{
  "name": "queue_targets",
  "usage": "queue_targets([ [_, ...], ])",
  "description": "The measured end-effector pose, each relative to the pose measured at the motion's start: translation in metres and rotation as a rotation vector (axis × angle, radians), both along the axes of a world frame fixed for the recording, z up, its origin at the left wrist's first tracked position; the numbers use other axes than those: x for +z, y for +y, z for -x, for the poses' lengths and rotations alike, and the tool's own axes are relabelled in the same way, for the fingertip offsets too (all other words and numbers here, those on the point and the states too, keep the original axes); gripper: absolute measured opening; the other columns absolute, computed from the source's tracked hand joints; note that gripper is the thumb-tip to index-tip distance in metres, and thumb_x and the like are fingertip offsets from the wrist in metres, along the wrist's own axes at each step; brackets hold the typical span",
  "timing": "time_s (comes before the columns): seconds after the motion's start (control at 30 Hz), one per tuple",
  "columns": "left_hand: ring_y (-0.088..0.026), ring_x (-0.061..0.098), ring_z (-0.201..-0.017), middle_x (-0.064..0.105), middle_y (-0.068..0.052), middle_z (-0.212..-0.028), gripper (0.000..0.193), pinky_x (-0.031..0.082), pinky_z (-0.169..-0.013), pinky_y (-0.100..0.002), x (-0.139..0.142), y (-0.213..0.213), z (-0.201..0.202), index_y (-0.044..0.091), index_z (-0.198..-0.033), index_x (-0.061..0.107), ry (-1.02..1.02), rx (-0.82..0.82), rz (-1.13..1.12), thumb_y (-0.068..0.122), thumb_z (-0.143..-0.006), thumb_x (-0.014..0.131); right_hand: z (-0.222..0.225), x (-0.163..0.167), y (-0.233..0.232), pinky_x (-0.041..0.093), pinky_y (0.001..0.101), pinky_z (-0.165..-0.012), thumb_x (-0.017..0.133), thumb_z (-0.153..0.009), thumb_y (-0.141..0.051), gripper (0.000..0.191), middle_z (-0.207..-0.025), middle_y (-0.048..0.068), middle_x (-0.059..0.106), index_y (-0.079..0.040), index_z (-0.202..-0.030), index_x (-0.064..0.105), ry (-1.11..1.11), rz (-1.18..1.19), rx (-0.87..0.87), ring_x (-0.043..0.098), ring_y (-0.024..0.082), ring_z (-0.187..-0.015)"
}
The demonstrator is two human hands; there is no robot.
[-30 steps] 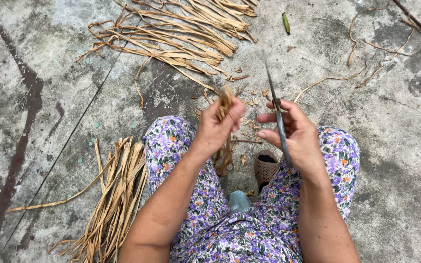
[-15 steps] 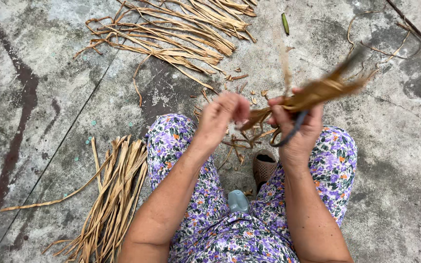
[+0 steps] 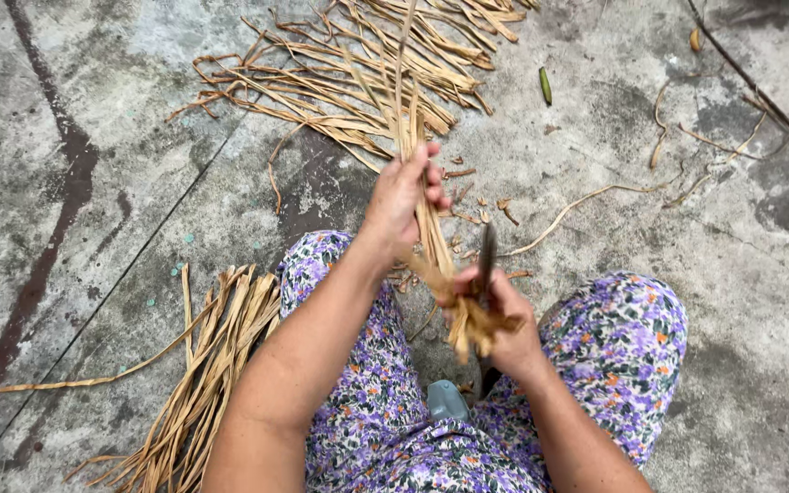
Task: The person sits on a concrete floor holding bundles of dried leaf strips and uses scissors to trim off dark, damaged edge portions, letting the cut scraps fall to the ground. They gather and reposition the strips by hand and set trimmed pieces onto a growing pile beside them.
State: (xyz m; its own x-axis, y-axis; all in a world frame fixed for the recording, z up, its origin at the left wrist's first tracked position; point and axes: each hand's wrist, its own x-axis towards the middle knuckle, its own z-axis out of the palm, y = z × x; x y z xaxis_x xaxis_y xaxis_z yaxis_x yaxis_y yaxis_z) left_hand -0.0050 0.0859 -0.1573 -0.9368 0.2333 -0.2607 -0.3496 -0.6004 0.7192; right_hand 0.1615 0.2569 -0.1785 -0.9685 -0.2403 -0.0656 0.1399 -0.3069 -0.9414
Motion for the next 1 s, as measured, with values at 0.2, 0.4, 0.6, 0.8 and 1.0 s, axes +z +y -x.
queue_targets([
  [0.2,-0.007,0.051,-0.055,0.055,0.001,-0.076,0.044,0.051,-0.049,-0.026,0.007,-0.020,0.036,0.002,-0.126,0.056,0.163,-0.042,0.064,0.040,-0.104,0.055,-0.016,-0.019,-0.006,0.062,0.0361,-0.098,0.079,-0.080,0.002,0.052,-0.116,0.007,0.071,-0.009,-0.126,0.059,0.325,-0.369,0.075,0.072,0.021,-0.109],
  [0.4,-0.004,0.049,-0.054,0.056,0.002,-0.076,0.046,0.047,-0.047,-0.022,0.024,-0.022,0.041,0.004,-0.130,0.059,0.242,-0.144,0.078,0.042,-0.103,0.056,-0.028,-0.021,-0.010,0.056,0.0286,-0.094,0.074,-0.079,0.009,0.056,-0.112,0.001,0.076,-0.013,-0.128,0.058,0.267,-0.571,0.165,0.073,0.016,-0.107],
  [0.6,-0.002,0.040,-0.049,0.052,0.006,-0.071,0.046,0.038,-0.041,-0.019,0.044,-0.025,0.038,0.005,-0.124,0.063,0.326,-0.234,0.200,0.045,-0.102,0.057,-0.030,-0.009,-0.008,0.057,0.0327,-0.078,0.060,-0.070,0.019,0.064,-0.097,0.001,0.071,-0.016,-0.123,0.062,0.077,-0.783,0.320,0.066,0.019,-0.082],
  [0.8,-0.001,0.034,-0.047,0.048,0.007,-0.066,0.051,0.031,-0.040,-0.018,0.056,-0.033,0.026,0.002,-0.125,0.065,0.366,-0.266,0.233,0.048,-0.104,0.056,-0.028,0.001,0.000,0.060,0.0247,-0.079,0.073,-0.085,-0.002,0.059,-0.104,-0.003,0.074,-0.032,-0.135,0.061,-0.088,-0.847,0.353,0.072,0.010,-0.090],
  [1.0,-0.001,0.034,-0.047,0.050,0.008,-0.067,0.065,0.030,-0.039,-0.018,0.063,-0.045,0.011,0.005,-0.132,0.060,0.358,-0.323,0.359,0.061,-0.099,0.049,-0.008,0.033,0.041,0.062,0.0315,-0.081,0.061,-0.080,-0.002,0.061,-0.121,0.004,0.073,-0.017,-0.139,0.054,0.058,-0.422,-0.123,0.073,0.015,-0.093],
])
